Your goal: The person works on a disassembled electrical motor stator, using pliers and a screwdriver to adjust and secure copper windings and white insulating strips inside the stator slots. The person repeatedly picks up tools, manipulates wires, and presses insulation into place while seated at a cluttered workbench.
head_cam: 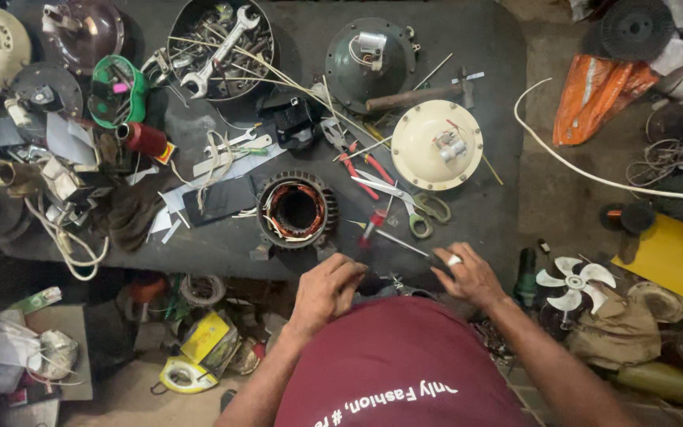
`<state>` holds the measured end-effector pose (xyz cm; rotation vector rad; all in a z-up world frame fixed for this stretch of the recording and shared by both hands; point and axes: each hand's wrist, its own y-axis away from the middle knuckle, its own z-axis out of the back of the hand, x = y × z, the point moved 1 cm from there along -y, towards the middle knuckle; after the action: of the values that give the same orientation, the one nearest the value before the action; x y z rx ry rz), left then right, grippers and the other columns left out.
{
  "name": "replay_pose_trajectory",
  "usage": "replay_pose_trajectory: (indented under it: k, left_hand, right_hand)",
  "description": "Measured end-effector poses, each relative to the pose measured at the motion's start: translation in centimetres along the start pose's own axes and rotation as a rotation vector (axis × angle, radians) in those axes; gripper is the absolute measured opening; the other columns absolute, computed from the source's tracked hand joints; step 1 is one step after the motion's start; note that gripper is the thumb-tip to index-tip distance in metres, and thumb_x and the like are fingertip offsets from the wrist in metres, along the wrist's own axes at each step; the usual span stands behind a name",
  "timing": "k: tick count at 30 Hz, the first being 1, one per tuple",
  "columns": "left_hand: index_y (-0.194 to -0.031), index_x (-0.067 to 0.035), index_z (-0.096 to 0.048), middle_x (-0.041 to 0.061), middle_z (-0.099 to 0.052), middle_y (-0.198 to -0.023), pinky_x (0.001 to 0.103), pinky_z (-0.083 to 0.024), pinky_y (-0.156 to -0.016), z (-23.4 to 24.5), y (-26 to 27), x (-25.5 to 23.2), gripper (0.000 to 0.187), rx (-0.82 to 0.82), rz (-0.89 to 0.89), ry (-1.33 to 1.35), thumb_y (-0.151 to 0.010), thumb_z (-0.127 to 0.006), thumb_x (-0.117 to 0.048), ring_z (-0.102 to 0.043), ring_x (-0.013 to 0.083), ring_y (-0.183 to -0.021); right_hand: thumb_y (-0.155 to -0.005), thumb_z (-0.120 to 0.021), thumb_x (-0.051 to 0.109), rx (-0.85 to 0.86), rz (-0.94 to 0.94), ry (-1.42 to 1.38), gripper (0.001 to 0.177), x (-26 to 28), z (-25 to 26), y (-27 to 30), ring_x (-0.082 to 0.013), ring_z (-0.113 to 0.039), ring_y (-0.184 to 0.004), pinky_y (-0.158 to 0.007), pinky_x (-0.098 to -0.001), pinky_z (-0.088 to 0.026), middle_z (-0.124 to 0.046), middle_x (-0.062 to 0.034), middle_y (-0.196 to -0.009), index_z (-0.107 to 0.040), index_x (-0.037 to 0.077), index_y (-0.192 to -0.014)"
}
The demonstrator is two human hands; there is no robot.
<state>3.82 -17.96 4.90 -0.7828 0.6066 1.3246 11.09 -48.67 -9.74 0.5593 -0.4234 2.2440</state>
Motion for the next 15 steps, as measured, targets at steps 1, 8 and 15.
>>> replay_pose_trajectory:
  k: [1,8,15]
  left_hand:
    - [-0.1,-0.01,-0.072,0.006,-0.068,-0.092,0.037,-0.056,-0.066,-0.1,0.1,-0.2,0.016,-0.01,0.036,-0.003,-0.085,-0.074,-0.005,-0.07,0.0275,-0.081]
    - [-0.098,-0.008,-0.072,0.008,-0.069,-0.09,0.036,-0.056,-0.068,-0.2,1.9,0.1,0.016,-0.035,0.169,0.023,-0.083,-0.073,-0.005,-0.071,0.0271,-0.08]
    - [-0.112,-0.007,-0.07,0.014,-0.067,-0.101,0.044,-0.054,-0.085,-5.6,1.6,4.9,0.03,0.219,0.282,0.059,-0.085,-0.079,-0.017,-0.066,0.0344,-0.098]
  right_hand:
    - [-0.081,-0.08,0.02,-0.044,0.024,-0.025,0.043,0.4,-0.2,-0.9,-0.0327,-0.064,-0.096,-0.081,-0.042,-0.056,-0.062,-0.0131,-0.101,-0.067,0.005,-0.12]
    - [-0.09,-0.074,0.014,-0.287,-0.226,-0.182,0.036,-0.8,-1.5,-8.3,-0.0358,-0.065,-0.103,-0.091,-0.0455,-0.052,-0.067,-0.0136,-0.11,-0.068,0.005,-0.124]
    - [-0.079,-0.075,0.02,-0.084,-0.224,-0.321,0.05,-3.3,-1.8,-8.5,-0.0362,-0.068,-0.104,-0.088,-0.0474,-0.054,-0.068,-0.0204,-0.115,-0.064,0.002,-0.124]
